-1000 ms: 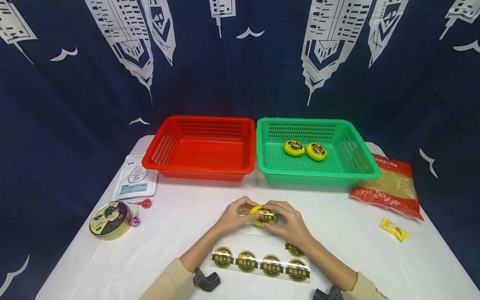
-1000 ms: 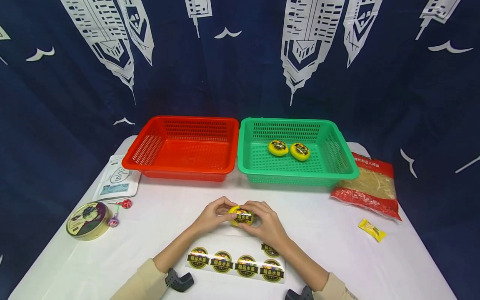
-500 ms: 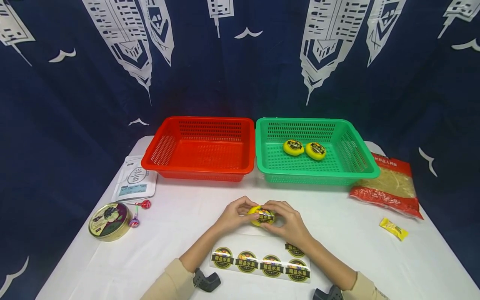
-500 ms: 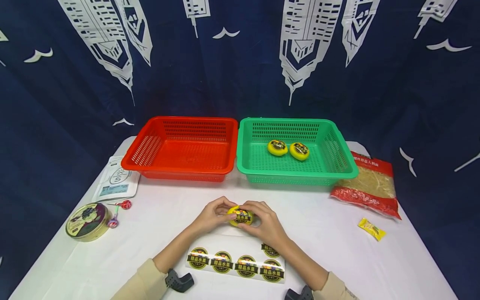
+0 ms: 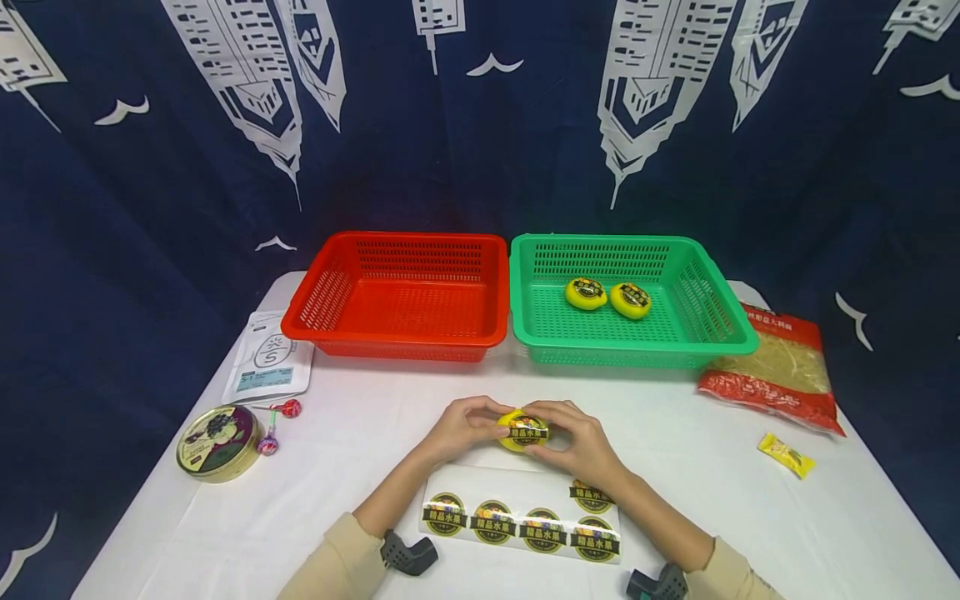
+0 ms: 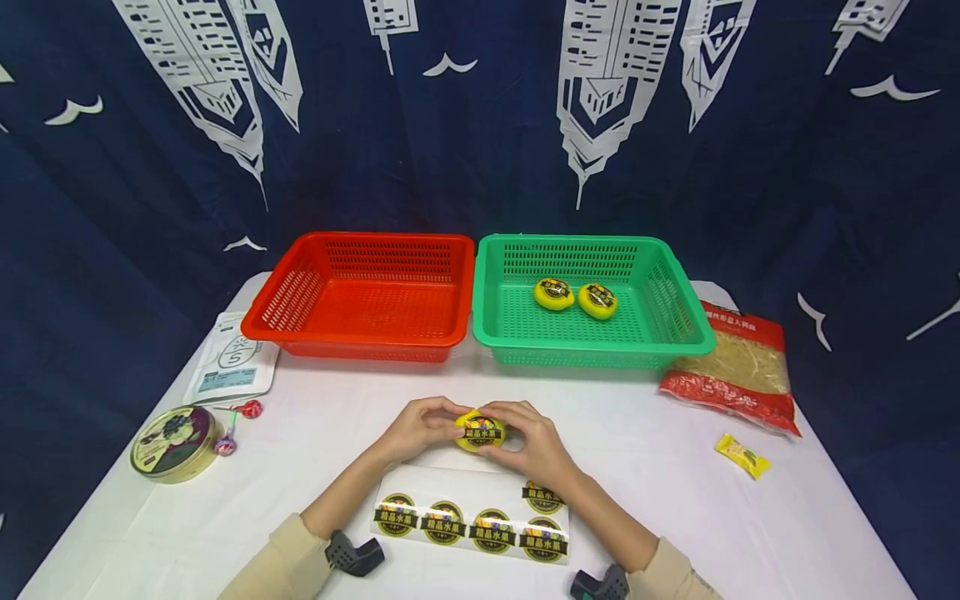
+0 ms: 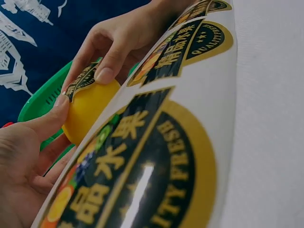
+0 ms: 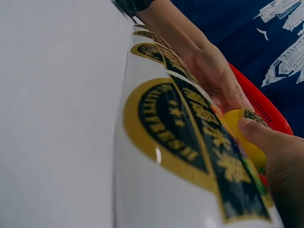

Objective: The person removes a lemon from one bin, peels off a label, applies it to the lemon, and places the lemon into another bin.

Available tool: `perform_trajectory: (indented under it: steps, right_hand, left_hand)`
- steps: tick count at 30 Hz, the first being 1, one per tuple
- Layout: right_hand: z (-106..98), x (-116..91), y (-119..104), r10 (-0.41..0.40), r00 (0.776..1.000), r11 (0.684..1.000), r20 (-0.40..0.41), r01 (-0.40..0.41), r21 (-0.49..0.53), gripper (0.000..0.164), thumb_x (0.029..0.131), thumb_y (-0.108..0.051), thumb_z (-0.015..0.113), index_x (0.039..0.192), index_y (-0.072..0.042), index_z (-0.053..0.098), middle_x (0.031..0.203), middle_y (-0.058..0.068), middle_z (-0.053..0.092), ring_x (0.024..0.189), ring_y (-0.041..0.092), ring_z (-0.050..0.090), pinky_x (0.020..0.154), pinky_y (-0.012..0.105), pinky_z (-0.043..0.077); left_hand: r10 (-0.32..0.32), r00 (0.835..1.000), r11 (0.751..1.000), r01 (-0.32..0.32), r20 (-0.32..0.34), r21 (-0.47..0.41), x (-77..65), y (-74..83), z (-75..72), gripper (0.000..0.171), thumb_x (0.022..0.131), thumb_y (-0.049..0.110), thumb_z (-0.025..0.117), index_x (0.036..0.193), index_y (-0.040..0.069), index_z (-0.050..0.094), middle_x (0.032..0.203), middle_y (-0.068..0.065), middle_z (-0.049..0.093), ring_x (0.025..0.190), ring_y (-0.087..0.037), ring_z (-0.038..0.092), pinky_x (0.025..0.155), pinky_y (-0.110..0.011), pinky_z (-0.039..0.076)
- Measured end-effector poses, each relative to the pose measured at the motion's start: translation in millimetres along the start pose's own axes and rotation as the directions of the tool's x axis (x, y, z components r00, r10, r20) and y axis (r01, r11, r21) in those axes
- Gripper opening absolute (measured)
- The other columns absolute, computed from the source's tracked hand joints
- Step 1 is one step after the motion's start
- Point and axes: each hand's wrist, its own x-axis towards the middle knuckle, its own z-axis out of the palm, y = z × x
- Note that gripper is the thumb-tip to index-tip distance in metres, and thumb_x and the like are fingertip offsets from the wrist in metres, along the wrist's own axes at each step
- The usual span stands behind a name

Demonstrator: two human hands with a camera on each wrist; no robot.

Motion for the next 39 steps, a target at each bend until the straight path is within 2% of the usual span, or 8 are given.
perform_trajectory:
  steps: [7,12,17,21,24,27,32,39]
  right_hand:
    - [-7.4,4.0,-16.4,0.052,0.997,0.998,0.057,-0.054,0.021,0.058,0.063,-0.002,0.083,0.116,0.004,0.059,0.118,0.016,0.059,0.105,0.028,0.055,0.097,0.025,0.041]
    - [-3.6,-2.5,-3.8,0.127,0.987,0.991,0.1,-0.131,0.032,0.064,0.068,-0.007,0.082,0.125,-0.004,0.054,0.123,0.008,0.056,0.108,0.02,0.051,0.091,0.024,0.046]
    - [1.3,-6.7,3.9,0.128,0.988,0.99,0.091,-0.133,0.054,0.065,0.071,-0.013,0.081,0.129,-0.009,0.051,0.117,0.002,0.056,0.106,0.015,0.052,0.086,0.024,0.049]
    - [3.4,-7.0,4.2,0.099,0.991,0.993,0.085,-0.104,0.055,0.068,0.071,-0.012,0.08,0.131,-0.006,0.048,0.116,0.004,0.055,0.102,0.017,0.056,0.084,0.025,0.051]
    - [2.8,-6.5,2.9,0.105,0.991,0.993,0.086,-0.109,0.038,0.078,0.071,-0.012,0.081,0.136,-0.006,0.04,0.121,0.007,0.055,0.099,0.02,0.061,0.084,0.027,0.051]
    - [2.5,-6.1,1.6,0.119,0.988,0.992,0.093,-0.123,0.039,0.086,0.071,-0.012,0.081,0.141,-0.004,0.031,0.126,0.009,0.054,0.098,0.022,0.062,0.085,0.029,0.051]
    - [3.6,-6.7,2.2,0.113,0.99,0.991,0.088,-0.118,0.058,0.088,0.072,-0.012,0.08,0.142,-0.002,0.027,0.128,0.012,0.053,0.097,0.023,0.062,0.085,0.029,0.051]
    - [3.7,-7.3,0.2,0.23,0.965,0.964,0.122,-0.244,0.106,0.077,0.076,-0.018,0.077,0.138,-0.003,0.035,0.124,0.012,0.056,0.094,0.021,0.064,0.086,0.032,0.051]
  left_hand:
    - [0.003,1.0,0.999,-0.003,0.001,0.051,-2.3,-1.0,-3.5,0.033,0.082,0.013,0.07,0.114,0.005,0.064,0.113,-0.008,0.064,0.096,-0.019,0.064,0.085,-0.028,0.051]
    - [0.032,0.999,0.999,-0.032,0.0,0.026,-3.9,3.7,-3.4,0.031,0.091,0.018,0.059,0.118,0.002,0.062,0.118,-0.009,0.062,0.104,-0.018,0.06,0.086,-0.028,0.05]
    - [0.154,0.988,0.984,-0.152,-0.008,0.098,-10.7,20.3,3.9,0.036,0.089,0.015,0.062,0.121,-0.001,0.057,0.121,-0.017,0.058,0.107,-0.027,0.058,0.088,-0.032,0.05]
    - [0.332,0.943,0.927,-0.329,0.016,0.182,-13.4,24.7,9.1,0.046,0.078,0.004,0.073,0.119,-0.005,0.054,0.119,-0.022,0.055,0.104,-0.034,0.058,0.087,-0.037,0.05]
    - [0.459,0.887,0.858,-0.454,0.036,0.242,-13.9,24.3,11.9,0.047,0.072,-0.001,0.076,0.114,-0.007,0.056,0.114,-0.022,0.056,0.102,-0.035,0.059,0.086,-0.039,0.051]
    - [0.535,0.844,0.785,-0.514,0.04,0.346,-8.7,10.0,9.8,0.046,0.072,0.01,0.079,0.114,0.0,0.061,0.114,-0.011,0.059,0.105,-0.025,0.059,0.088,-0.035,0.049]
    - [0.578,0.815,0.67,-0.506,0.047,0.543,-1.5,-8.3,5.8,0.046,0.073,0.028,0.079,0.114,0.015,0.065,0.112,0.005,0.06,0.106,-0.011,0.055,0.094,-0.028,0.045]
    - [0.555,0.828,0.652,-0.49,0.076,0.578,-1.2,-8.2,7.8,0.044,0.075,0.025,0.078,0.116,0.017,0.065,0.114,0.005,0.059,0.107,-0.01,0.054,0.094,-0.028,0.045]
